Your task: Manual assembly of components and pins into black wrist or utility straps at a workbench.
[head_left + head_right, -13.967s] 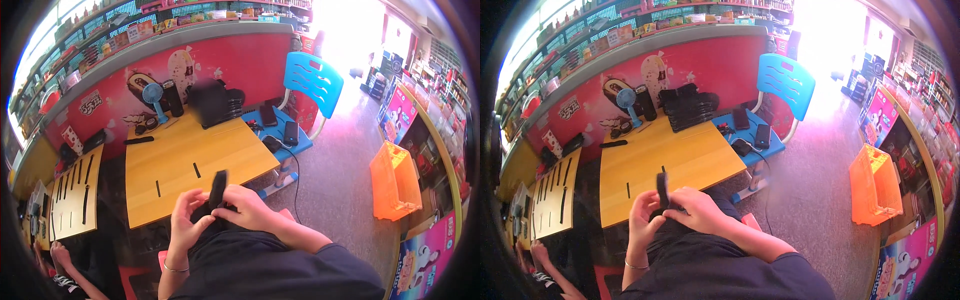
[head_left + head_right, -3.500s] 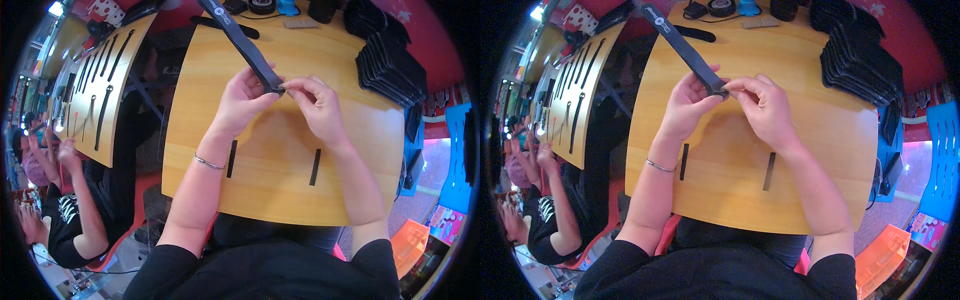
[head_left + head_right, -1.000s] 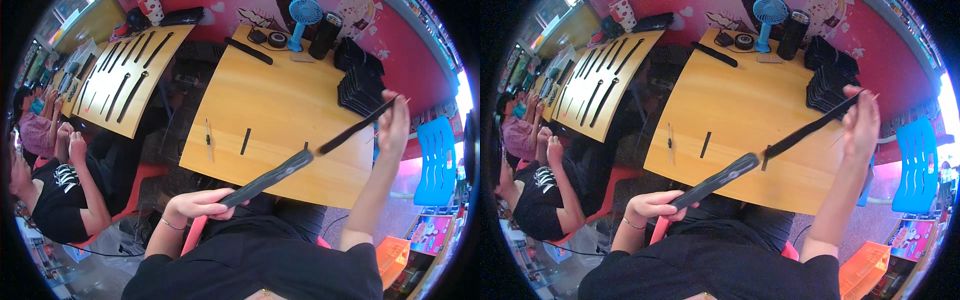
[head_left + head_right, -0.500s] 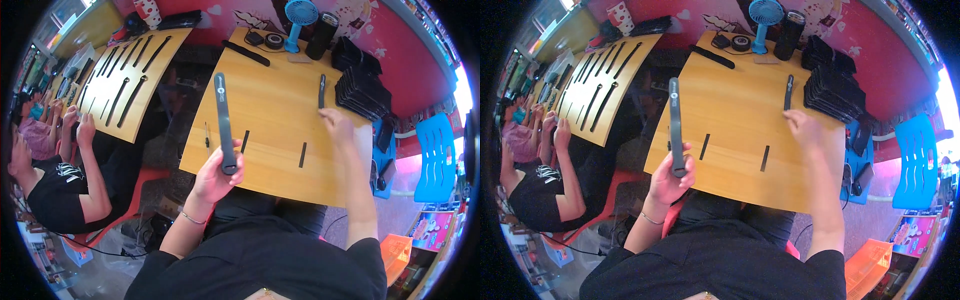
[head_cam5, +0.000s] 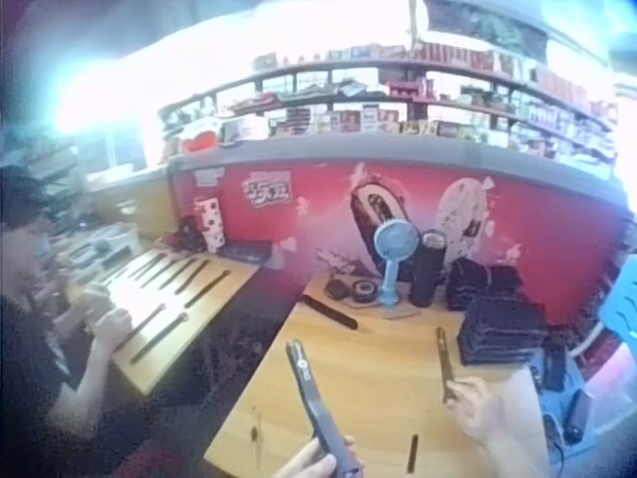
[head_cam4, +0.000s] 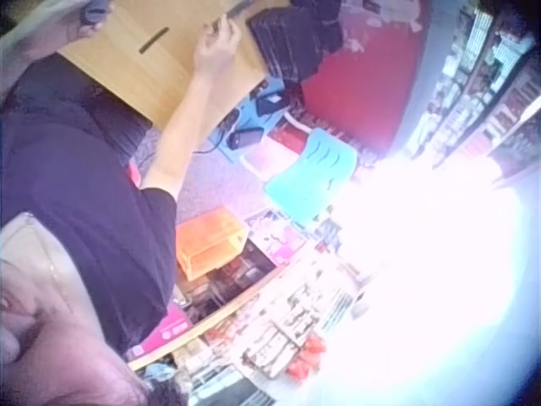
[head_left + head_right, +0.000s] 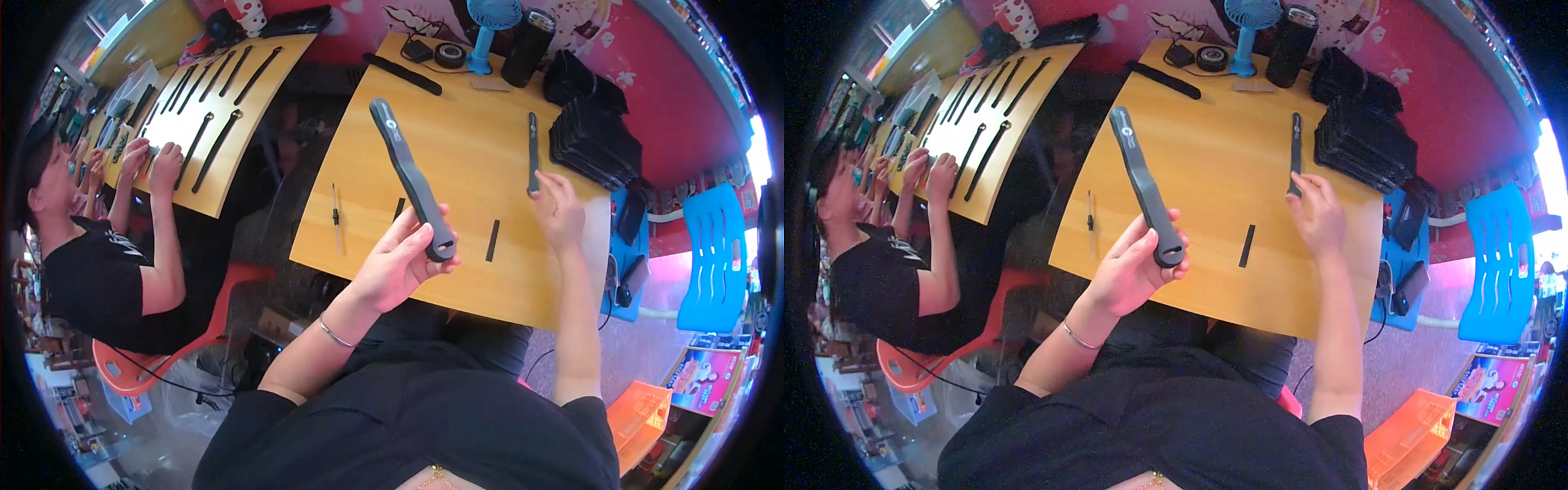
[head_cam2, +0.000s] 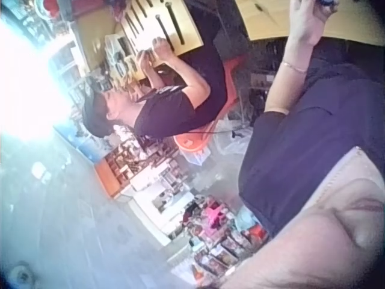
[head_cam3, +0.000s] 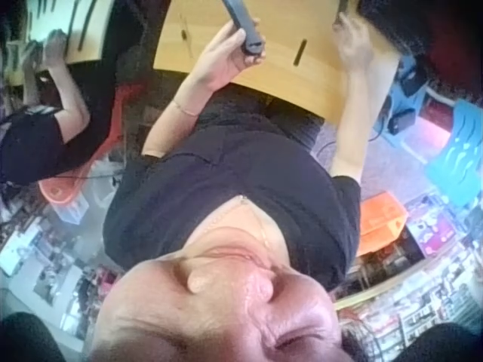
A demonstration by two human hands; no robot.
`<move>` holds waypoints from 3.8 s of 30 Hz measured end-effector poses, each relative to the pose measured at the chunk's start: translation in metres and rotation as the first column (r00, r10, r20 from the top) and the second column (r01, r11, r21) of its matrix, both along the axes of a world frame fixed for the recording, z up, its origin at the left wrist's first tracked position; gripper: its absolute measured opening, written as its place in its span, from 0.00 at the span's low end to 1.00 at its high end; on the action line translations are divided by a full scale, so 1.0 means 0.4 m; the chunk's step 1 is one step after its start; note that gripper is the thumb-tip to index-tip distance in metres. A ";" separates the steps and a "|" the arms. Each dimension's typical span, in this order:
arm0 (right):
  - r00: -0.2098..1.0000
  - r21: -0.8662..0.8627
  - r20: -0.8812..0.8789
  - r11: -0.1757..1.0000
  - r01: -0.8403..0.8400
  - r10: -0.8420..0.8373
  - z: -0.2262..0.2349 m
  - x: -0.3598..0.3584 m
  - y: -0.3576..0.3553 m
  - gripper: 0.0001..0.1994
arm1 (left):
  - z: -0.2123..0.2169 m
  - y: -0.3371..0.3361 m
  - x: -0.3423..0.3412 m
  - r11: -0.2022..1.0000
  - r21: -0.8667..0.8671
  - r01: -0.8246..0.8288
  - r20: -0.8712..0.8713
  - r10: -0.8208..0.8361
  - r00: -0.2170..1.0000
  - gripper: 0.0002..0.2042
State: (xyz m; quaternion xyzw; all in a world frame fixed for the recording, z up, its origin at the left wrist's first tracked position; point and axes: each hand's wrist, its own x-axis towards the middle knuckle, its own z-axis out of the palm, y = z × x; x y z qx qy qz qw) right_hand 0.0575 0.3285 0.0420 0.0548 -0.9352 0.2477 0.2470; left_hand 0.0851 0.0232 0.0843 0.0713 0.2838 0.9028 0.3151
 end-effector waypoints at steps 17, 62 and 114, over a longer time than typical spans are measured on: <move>0.975 -0.258 -0.012 0.941 -0.219 0.224 0.213 0.231 -0.317 0.19 | -0.001 0.084 0.027 0.974 0.016 -0.224 0.091 0.222 0.971 0.13; 0.989 -0.549 0.100 0.835 -0.034 0.106 0.154 0.192 -0.354 0.18 | -0.017 0.107 0.030 0.724 -0.199 -0.661 -0.629 0.423 0.652 0.18; 0.918 -0.475 0.106 0.830 -0.291 0.382 0.179 0.155 -0.292 0.14 | 0.022 0.021 0.006 0.901 -0.407 -0.148 -0.222 0.060 0.973 0.09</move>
